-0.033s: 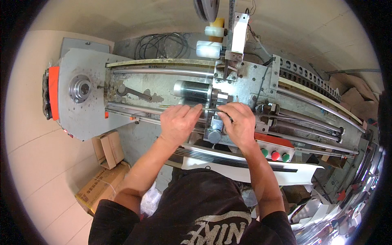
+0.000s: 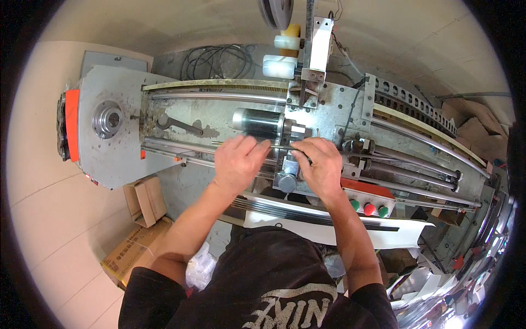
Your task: The person places metal rods onto a slitting machine, aligns them against the rollers, and activates the machine to process the material.
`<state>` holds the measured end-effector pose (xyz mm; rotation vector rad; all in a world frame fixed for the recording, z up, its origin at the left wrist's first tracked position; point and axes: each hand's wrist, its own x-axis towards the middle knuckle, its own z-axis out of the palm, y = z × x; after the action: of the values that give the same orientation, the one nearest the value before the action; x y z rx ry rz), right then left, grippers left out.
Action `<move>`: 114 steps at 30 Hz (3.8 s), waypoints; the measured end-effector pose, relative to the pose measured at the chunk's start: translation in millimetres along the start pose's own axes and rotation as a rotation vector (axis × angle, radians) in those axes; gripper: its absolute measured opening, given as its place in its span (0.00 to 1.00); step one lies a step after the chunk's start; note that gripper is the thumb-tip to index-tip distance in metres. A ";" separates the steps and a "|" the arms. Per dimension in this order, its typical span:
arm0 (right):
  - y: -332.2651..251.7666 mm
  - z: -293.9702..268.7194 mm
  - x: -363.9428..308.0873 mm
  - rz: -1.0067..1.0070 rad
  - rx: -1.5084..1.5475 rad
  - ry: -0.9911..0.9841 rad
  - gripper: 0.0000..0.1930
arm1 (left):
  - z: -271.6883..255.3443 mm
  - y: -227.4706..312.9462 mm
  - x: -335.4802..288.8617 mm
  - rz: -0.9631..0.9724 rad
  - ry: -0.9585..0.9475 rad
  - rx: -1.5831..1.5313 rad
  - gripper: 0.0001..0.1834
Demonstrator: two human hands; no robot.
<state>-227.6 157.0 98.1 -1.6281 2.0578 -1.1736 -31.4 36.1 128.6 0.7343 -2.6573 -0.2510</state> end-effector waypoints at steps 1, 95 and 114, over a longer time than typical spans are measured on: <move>0.7 0.7 -0.8 -0.004 -0.006 0.000 0.09 | -3.4 -3.7 8.6 -0.002 0.015 -0.022 0.15; 38.0 -127.3 -252.7 0.380 -0.859 0.422 0.33 | 47.3 -7.3 -32.3 0.074 -0.102 -0.060 0.40; -25.9 -48.3 -204.3 0.094 -0.247 -0.293 0.18 | 55.7 -4.0 -34.8 0.082 -0.066 0.006 0.37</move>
<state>-172.5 361.2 93.4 -1.6708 2.1216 -0.6251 -24.0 54.9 65.9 0.6270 -2.7448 -0.2497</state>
